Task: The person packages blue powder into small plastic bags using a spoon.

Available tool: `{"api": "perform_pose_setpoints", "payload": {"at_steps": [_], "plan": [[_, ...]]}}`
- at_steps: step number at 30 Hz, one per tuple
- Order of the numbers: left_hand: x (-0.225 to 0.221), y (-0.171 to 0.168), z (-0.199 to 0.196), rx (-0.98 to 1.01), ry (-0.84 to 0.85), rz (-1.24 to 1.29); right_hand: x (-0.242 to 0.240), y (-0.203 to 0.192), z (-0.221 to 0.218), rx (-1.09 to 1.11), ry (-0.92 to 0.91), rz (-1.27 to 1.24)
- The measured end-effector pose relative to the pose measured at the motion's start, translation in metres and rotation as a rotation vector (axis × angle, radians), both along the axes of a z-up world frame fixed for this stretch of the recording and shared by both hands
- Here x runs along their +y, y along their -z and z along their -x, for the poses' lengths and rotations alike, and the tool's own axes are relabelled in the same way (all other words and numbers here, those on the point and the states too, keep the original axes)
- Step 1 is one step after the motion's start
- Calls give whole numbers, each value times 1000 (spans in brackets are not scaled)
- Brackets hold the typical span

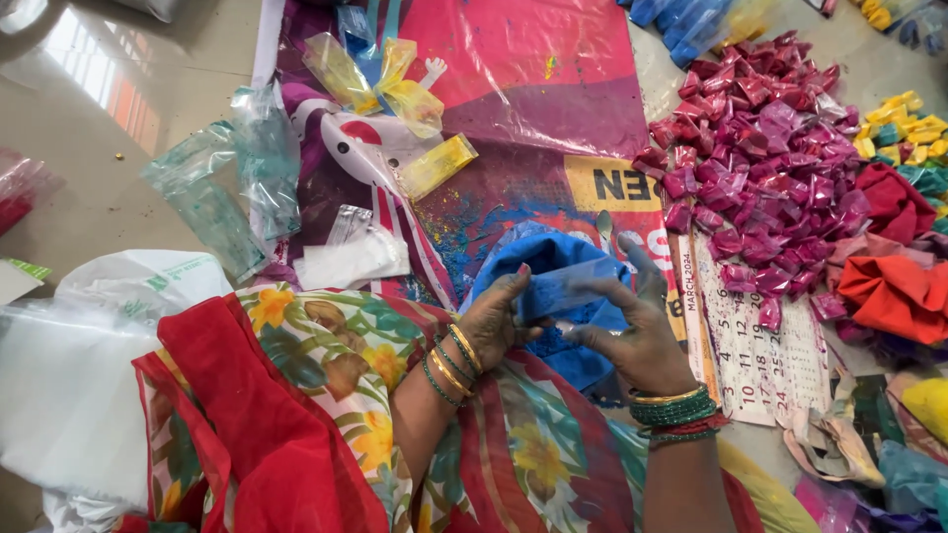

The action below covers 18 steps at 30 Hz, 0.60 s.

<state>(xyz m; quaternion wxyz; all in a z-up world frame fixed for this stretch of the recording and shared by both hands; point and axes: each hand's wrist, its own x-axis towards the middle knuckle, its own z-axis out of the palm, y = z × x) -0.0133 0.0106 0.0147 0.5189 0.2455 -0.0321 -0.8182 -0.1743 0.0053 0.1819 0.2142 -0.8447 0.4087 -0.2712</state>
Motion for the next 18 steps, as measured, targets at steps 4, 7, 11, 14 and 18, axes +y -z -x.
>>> {"api": "perform_pose_setpoints", "payload": {"at_steps": [4,7,11,14,18], "plan": [[0,6,2,-152,-20,54,-5,17,19,21,23,-5],[1,11,2,-136,-6,97,-6,22,22,-29,27,-13],[1,-6,-1,-145,-110,62,-10,27,27,-60,47,16],[3,-12,-3,-138,-164,102,-7,32,28,-148,60,-70],[2,-6,0,-89,-198,190,-5,46,22,-262,164,-236]]}}
